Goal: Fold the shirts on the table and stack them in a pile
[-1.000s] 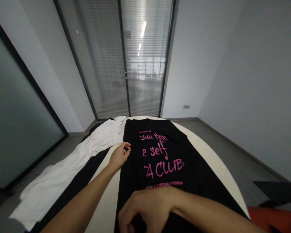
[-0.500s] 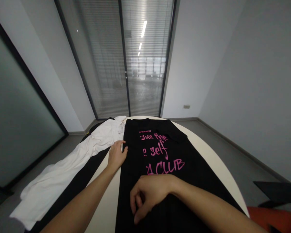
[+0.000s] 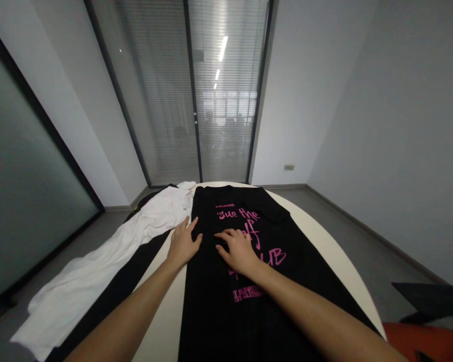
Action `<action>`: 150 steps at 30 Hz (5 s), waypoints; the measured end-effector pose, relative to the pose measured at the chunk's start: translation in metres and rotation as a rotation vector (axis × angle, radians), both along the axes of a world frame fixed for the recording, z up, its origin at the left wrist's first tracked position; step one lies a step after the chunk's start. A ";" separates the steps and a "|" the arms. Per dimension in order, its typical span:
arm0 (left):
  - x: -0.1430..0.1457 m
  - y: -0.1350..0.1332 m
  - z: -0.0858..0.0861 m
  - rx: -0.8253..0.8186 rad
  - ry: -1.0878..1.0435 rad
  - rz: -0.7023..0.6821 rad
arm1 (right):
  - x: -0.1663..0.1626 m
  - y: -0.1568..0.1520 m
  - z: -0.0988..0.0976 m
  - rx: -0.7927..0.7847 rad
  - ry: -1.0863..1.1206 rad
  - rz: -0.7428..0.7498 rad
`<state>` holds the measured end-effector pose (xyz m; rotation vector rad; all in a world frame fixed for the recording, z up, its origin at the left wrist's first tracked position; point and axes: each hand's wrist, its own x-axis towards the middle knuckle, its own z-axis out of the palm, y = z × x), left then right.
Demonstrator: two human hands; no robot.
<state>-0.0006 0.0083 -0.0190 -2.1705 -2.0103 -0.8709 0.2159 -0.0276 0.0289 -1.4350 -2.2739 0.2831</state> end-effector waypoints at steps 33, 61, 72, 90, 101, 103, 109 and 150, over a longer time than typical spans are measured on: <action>0.040 -0.010 0.011 -0.081 0.155 -0.157 | 0.002 0.003 -0.005 -0.087 0.048 0.032; 0.029 0.010 0.011 0.001 -0.011 -0.184 | -0.031 0.093 -0.016 -0.042 0.053 -0.191; 0.037 0.000 0.015 -0.109 0.120 -0.221 | -0.032 0.090 -0.018 -0.005 0.029 -0.193; 0.040 -0.009 0.029 -0.284 0.206 -0.241 | 0.032 0.113 0.002 0.030 0.033 -0.469; 0.035 -0.006 0.028 -0.323 0.172 -0.267 | 0.159 0.117 -0.008 -0.070 -0.132 -0.859; 0.035 -0.006 0.027 -0.313 0.164 -0.269 | 0.171 0.121 -0.006 -0.134 -0.121 -0.859; 0.034 -0.006 0.026 -0.311 0.152 -0.272 | 0.186 0.141 0.006 -0.261 -0.069 -0.873; 0.031 -0.009 0.028 -0.289 0.145 -0.271 | -0.005 0.072 0.045 -0.197 -0.336 -0.179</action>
